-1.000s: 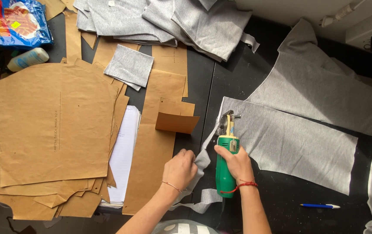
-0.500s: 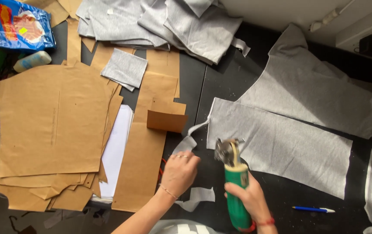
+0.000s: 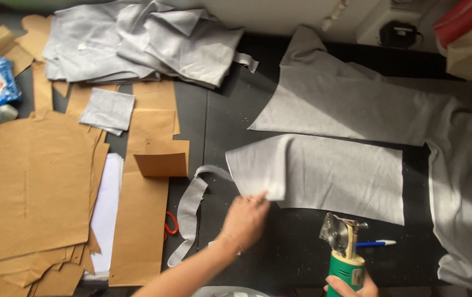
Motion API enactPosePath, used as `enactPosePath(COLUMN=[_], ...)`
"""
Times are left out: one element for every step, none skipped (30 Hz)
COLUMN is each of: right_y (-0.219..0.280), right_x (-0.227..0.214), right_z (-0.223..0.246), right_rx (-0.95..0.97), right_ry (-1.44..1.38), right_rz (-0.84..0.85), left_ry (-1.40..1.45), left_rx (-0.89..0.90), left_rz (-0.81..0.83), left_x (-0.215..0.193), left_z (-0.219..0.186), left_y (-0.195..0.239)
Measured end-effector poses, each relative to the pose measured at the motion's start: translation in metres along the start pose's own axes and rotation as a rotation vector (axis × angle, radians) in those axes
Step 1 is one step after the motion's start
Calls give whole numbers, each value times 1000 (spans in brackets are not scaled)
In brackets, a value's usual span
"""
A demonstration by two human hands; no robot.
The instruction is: Marking fabric with a pen using paper patterns and cutting the pieces out with an electric rotary cutter.
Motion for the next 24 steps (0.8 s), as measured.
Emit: enactPosePath(right_y=[2, 4, 12, 19, 26, 30, 34, 38, 39, 39, 41, 47, 51, 56, 54, 53, 52, 54, 55, 56, 55, 53, 54, 54], right_x=[-7, -13, -15, -16, -18, -17, -14, -10, -6, 3, 9, 20, 33, 46, 54, 61, 68, 75, 82, 88, 90, 93, 96, 98], right_z=[0, 0, 1, 3, 6, 3, -3, -9, -20, -31, -42, -47, -51, -55, -60, -63, -65, -60, -54, -47, -41, -33, -29, -26], right_rx=[16, 32, 49, 52, 58, 78, 164, 251, 271, 271, 277, 303, 338, 373, 375, 335, 296, 299, 281, 264, 263, 226, 196, 203], right_ry=[15, 31, 17, 113, 203, 186, 181, 175, 158, 172, 198, 192, 166, 138, 137, 257, 380, 381, 406, 430, 428, 387, 356, 363], right_rz=[-45, -90, -102, -130, -163, -179, -193, -206, -220, -175, -127, -138, -78, -18, -20, -37, -51, -49, -59, -69, -73, -72, -64, -61], left_ry=[336, 671, 678, 876, 1078, 1089, 923, 757, 772, 627, 487, 508, 367, 226, 228, 266, 303, 305, 298, 291, 293, 283, 275, 279], left_rx=[-30, -62, -45, 26, 102, 124, 201, 279, 301, 291, 268, 276, 249, 222, 225, 259, 290, 289, 282, 274, 277, 262, 236, 228], left_rz=[35, 77, 93, 91, 92, 112, -19, -150, -136, -210, -281, -264, -252, -240, -240, -204, -165, -162, -208, -255, -258, -305, -343, -337], left_x=[-3, -6, -1, 4, 8, 12, 11, 10, 7, 3, -4, -4, -4, -4, -2, 1, 3, 5, 5, 6, 5, 3, 1, 1], left_z=[-19, -40, -53, -68, -83, -82, -77, -73, -62, -47, -35, -30, -23, -16, -13, -12, -11, -10, -9, -8, -8, -7, -7, -7], left_y=[-5, -9, -9, -8, -8, -4, 0, 5, 11, 16, 24, 26, 29, 32, 31, 29, 28, 29, 28, 26, 24, 22, 25, 27])
Point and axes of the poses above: each hand's wrist, its own y-axis away from the middle knuckle, its own x-axis out of the palm, z = x × y, the point moved 4 cm from there along -y, towards the middle knuckle, and after that the axes turned 11 degrees about x, right-handed, at the moved point
